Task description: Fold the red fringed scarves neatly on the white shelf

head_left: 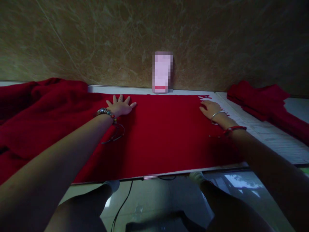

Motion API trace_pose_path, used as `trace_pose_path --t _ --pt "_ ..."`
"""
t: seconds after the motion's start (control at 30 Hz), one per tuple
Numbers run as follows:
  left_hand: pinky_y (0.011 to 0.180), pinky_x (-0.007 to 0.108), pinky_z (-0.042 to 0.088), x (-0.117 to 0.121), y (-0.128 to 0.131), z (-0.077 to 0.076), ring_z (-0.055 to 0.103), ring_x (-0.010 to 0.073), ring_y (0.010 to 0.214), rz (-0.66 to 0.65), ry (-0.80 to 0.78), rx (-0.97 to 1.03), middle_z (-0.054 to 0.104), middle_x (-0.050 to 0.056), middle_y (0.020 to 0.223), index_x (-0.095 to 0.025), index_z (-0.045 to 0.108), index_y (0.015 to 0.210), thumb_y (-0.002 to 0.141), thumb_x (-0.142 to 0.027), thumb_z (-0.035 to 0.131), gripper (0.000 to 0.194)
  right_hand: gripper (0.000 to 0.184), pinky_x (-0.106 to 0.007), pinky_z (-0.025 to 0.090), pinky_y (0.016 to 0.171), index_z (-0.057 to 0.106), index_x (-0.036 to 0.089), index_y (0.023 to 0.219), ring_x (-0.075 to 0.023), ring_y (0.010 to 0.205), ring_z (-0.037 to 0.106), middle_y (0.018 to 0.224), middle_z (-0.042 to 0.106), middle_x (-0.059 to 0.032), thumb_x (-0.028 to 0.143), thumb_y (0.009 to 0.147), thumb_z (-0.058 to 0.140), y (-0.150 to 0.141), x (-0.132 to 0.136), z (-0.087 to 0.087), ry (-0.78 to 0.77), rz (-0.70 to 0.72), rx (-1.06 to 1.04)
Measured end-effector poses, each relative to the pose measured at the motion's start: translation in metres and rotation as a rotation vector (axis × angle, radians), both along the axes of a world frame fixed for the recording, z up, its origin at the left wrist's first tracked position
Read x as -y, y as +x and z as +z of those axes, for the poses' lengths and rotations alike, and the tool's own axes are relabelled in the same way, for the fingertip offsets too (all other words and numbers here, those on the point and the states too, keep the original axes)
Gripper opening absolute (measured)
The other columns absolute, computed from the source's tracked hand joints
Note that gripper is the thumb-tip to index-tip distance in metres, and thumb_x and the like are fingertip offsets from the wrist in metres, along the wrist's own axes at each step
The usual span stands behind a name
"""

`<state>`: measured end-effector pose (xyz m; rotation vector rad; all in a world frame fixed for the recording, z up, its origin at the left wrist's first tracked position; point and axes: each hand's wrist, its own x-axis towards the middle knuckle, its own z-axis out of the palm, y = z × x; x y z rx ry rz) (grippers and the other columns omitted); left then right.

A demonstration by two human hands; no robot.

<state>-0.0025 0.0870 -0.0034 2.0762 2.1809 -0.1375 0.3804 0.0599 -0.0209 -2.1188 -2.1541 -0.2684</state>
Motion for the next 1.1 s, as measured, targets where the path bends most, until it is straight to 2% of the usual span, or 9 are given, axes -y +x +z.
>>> trace_pose_path --t 0.07,0.13,0.27,0.4,0.57,0.77,0.87,0.97,1.1 --pt "0.101 0.067 0.018 -0.007 -0.005 0.003 0.009 0.0411 0.138 -0.052 0.028 -0.041 0.013 0.011 0.154 -0.025 0.023 0.145 0.086 -0.062 0.017 0.07 0.045 -0.045 0.036 0.103 0.056 0.012 0.122 -0.0281 0.12 0.049 0.128 0.056 -0.0137 0.026 0.084 0.038 -0.008 -0.01 0.013 -0.051 0.057 0.021" --pt "0.1 0.065 0.021 -0.016 -0.01 0.006 0.016 0.04 0.137 -0.125 0.05 -0.069 0.024 0.012 0.151 -0.025 0.031 0.142 0.087 -0.06 0.018 0.066 0.045 -0.044 0.035 0.104 0.056 0.014 0.124 -0.0288 0.12 0.049 0.128 0.057 -0.012 0.027 0.084 0.041 -0.019 -0.022 0.026 -0.115 0.118 0.049" --pt "0.1 0.058 0.027 -0.032 -0.019 0.016 0.036 0.0332 0.128 -0.232 0.055 -0.154 0.044 0.012 0.138 -0.026 0.045 0.132 0.091 -0.053 0.018 0.057 0.046 -0.039 0.037 0.102 0.055 0.01 0.125 -0.0282 0.119 0.05 0.129 0.056 -0.0139 0.027 0.084 0.045 -0.046 -0.041 0.04 -0.25 0.231 0.117" --pt "0.097 0.053 0.034 -0.038 -0.025 0.022 0.043 0.0329 0.122 -0.249 0.02 -0.192 0.046 0.015 0.134 -0.021 0.045 0.132 0.092 -0.044 0.021 0.053 0.041 -0.038 0.043 0.095 0.058 0.009 0.12 -0.0272 0.11 0.057 0.123 0.06 -0.0163 0.022 0.083 0.045 -0.062 -0.054 0.039 -0.322 0.236 0.223" --pt "0.09 0.042 0.041 -0.04 -0.032 0.016 0.05 0.0315 0.115 -0.234 0.116 -0.231 0.05 0.017 0.128 -0.016 0.05 0.127 0.089 -0.03 0.027 0.047 0.037 -0.037 0.047 0.089 0.061 0.011 0.115 -0.0251 0.103 0.061 0.116 0.064 -0.0148 0.016 0.081 0.045 -0.058 -0.066 0.035 -0.318 0.222 0.272" --pt "0.086 0.029 0.042 -0.058 -0.041 0.015 0.055 0.0261 0.108 -0.266 0.098 -0.238 0.059 0.016 0.117 -0.011 0.056 0.12 0.082 -0.037 0.039 0.049 0.039 -0.036 0.045 0.095 0.061 0.012 0.115 -0.0246 0.109 0.058 0.121 0.062 -0.0143 0.01 0.079 0.047 -0.051 -0.068 0.036 -0.286 0.199 0.205" --pt "0.085 0.027 0.041 -0.06 -0.041 0.02 0.056 0.0248 0.105 -0.317 0.084 -0.245 0.062 0.014 0.112 -0.01 0.06 0.115 0.079 -0.033 0.042 0.047 0.043 -0.034 0.043 0.097 0.057 0.012 0.121 -0.0235 0.114 0.056 0.127 0.058 -0.0151 0.007 0.08 0.046 -0.054 -0.069 0.036 -0.274 0.179 0.178" --pt "0.085 0.026 0.041 -0.056 -0.039 0.026 0.057 0.0234 0.103 -0.351 0.094 -0.223 0.064 0.012 0.109 -0.011 0.057 0.117 0.077 -0.028 0.043 0.046 0.043 -0.032 0.045 0.094 0.057 0.013 0.121 -0.0223 0.111 0.057 0.124 0.059 -0.0145 0.005 0.081 0.043 -0.057 -0.072 0.035 -0.28 0.157 0.203" --pt "0.081 0.027 0.042 -0.052 -0.039 0.032 0.059 0.0239 0.099 -0.405 0.106 -0.216 0.065 0.011 0.106 -0.013 0.057 0.117 0.077 -0.027 0.046 0.044 0.04 -0.039 0.048 0.088 0.058 0.012 0.118 -0.0269 0.109 0.058 0.123 0.058 -0.0185 0.007 0.083 0.04 -0.061 -0.073 0.035 -0.266 0.129 0.247"
